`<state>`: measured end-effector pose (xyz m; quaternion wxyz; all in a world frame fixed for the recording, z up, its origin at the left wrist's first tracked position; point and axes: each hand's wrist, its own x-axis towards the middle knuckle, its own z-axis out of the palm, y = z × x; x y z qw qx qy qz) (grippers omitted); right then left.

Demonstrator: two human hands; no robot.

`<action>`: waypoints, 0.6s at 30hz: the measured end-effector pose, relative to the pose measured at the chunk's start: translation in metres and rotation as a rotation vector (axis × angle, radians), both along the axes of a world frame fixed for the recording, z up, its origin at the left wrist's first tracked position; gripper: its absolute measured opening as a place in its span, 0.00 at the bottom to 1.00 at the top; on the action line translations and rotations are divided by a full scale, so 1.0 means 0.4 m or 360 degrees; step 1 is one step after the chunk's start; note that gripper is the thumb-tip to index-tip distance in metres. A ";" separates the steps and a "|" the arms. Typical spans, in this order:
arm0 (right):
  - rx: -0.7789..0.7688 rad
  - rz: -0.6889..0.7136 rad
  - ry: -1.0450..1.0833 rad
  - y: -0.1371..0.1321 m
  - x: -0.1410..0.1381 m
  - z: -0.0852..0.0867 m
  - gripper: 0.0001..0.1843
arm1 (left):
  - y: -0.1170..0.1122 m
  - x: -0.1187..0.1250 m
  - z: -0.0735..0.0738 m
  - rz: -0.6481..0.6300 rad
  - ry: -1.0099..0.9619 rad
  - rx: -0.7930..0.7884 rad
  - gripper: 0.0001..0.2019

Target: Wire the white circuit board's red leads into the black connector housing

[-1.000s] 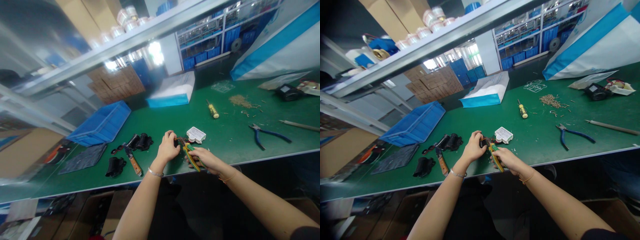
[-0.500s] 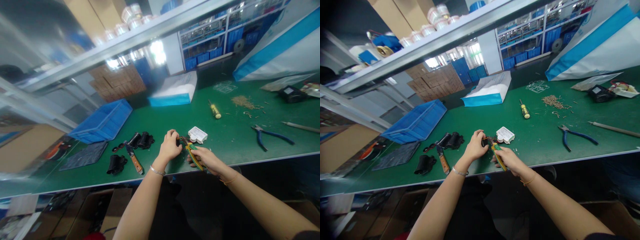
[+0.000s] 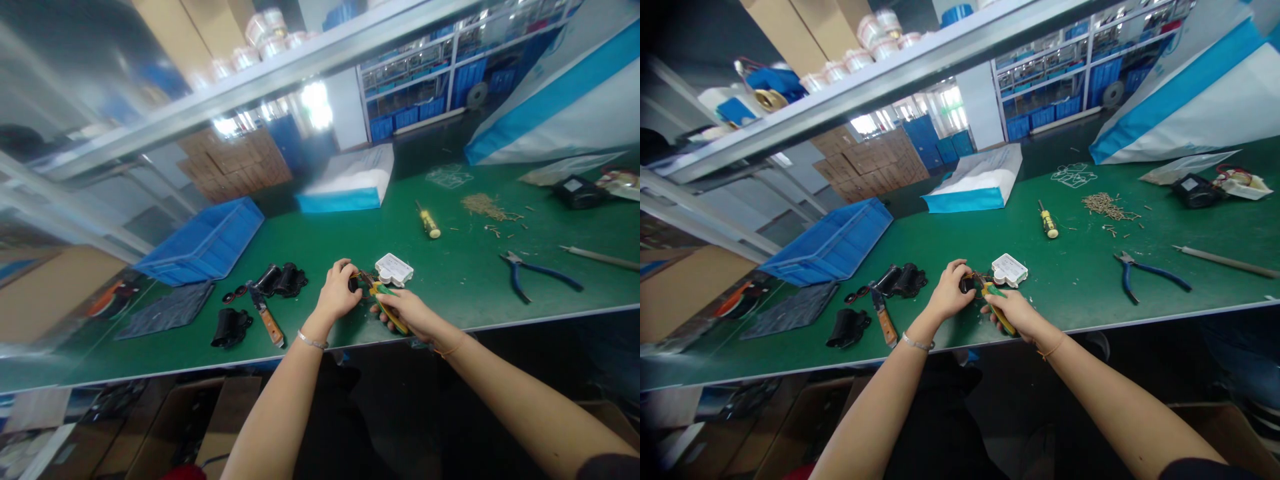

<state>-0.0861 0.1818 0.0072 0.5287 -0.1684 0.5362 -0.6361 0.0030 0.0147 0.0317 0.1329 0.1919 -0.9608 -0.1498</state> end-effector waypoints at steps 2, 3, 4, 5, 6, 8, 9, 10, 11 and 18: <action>0.0017 0.0006 0.0002 0.000 0.001 0.000 0.10 | -0.006 0.000 -0.006 -0.0025 0.0025 0.0025 0.17; 0.0028 0.0011 0.0014 0.001 0.002 0.001 0.10 | -0.008 0.000 -0.008 -0.0033 0.0040 0.0037 0.17; 0.0037 0.0019 0.0025 0.002 0.003 0.001 0.09 | -0.010 -0.001 -0.010 -0.0041 0.0054 0.0049 0.17; 0.0044 0.0026 0.0035 0.003 0.003 0.002 0.09 | -0.012 -0.001 -0.011 -0.0047 0.0067 0.0061 0.17; 0.0050 0.0032 0.0044 0.004 0.004 0.003 0.09 | -0.014 -0.001 -0.013 -0.0051 0.0081 0.0071 0.16; 0.0068 0.0036 0.0044 0.005 0.005 0.005 0.09 | -0.018 -0.001 -0.016 -0.0060 0.0105 0.0084 0.16; 0.0073 0.0038 0.0037 0.005 0.005 0.006 0.08 | -0.021 -0.002 -0.018 -0.0067 0.0114 0.0091 0.16; 0.0076 0.0038 0.0026 0.005 0.005 0.007 0.08 | -0.023 -0.002 -0.020 -0.0075 0.0122 0.0100 0.16; 0.0077 0.0039 0.0014 0.005 0.005 0.007 0.08 | -0.025 -0.003 -0.022 -0.0081 0.0129 0.0109 0.15; 0.0071 0.0050 -0.0090 0.007 0.002 0.014 0.12 | -0.031 -0.005 -0.027 -0.0103 0.0161 0.0156 0.14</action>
